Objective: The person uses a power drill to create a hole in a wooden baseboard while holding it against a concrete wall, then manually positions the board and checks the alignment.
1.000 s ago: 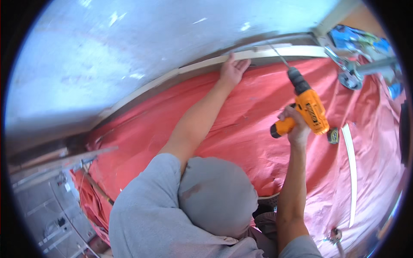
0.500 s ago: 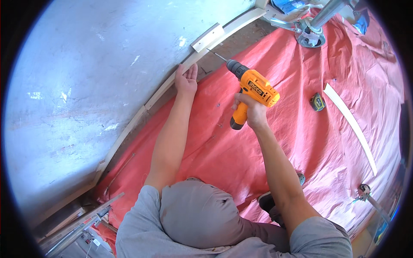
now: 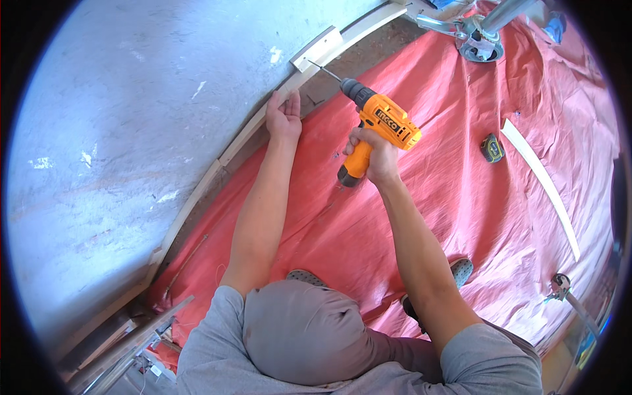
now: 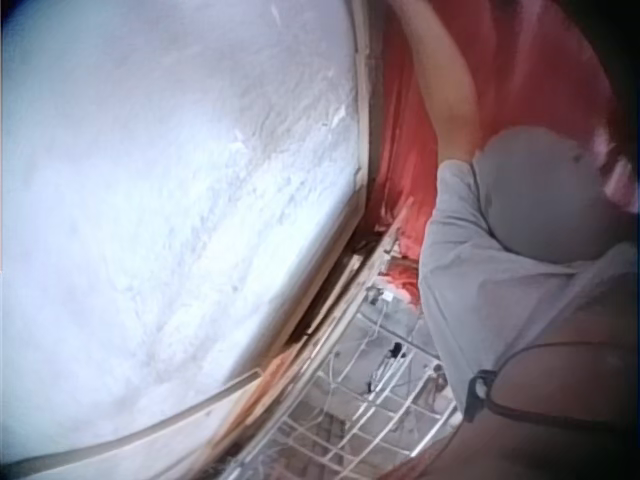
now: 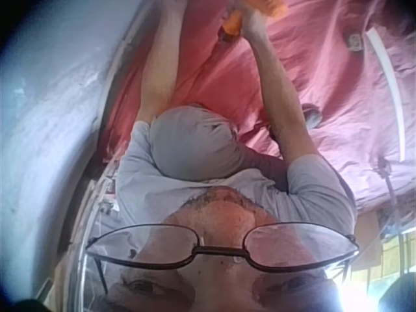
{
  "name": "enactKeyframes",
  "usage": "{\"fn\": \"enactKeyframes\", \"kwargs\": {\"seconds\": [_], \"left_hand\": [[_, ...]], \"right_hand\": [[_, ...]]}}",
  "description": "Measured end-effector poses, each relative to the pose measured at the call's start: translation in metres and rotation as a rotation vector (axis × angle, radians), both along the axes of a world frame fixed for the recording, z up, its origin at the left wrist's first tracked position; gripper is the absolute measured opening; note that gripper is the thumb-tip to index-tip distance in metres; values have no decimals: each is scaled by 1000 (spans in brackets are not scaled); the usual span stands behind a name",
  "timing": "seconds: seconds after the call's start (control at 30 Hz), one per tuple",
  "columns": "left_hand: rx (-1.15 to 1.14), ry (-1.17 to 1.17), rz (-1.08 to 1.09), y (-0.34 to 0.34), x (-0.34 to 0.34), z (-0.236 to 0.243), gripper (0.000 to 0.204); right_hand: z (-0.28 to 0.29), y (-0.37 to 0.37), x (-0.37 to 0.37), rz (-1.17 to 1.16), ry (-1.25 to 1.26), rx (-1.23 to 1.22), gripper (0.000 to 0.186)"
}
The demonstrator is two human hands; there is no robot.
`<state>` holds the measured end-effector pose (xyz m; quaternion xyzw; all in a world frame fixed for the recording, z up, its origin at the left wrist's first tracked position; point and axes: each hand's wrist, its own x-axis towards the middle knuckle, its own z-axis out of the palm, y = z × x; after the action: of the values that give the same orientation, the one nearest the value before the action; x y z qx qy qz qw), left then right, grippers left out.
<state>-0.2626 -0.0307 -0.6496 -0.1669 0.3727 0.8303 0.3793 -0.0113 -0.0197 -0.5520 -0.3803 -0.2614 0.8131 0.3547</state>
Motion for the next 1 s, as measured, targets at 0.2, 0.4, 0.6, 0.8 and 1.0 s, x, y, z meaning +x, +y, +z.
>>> {"fn": "enactKeyframes", "kwargs": {"seconds": [0.2, 0.4, 0.6, 0.8, 1.0], "left_hand": [[-24, 11, -2, 2, 3, 1, 32], [-46, -20, 11, 4, -2, -4, 31], [-44, -18, 32, 5, -1, -4, 32], [-38, -24, 43, 5, -1, -4, 32], [-34, -31, 25, 4, -4, -5, 31]], "right_hand": [[-6, 2, -2, -9, 10, 12, 46], [-6, 5, -5, -1, 12, 26, 46], [-8, 7, -5, -2, 10, 26, 42], [-7, 8, -7, -3, 14, 12, 29], [-5, 8, -9, -2, 34, -1, 25]]}}
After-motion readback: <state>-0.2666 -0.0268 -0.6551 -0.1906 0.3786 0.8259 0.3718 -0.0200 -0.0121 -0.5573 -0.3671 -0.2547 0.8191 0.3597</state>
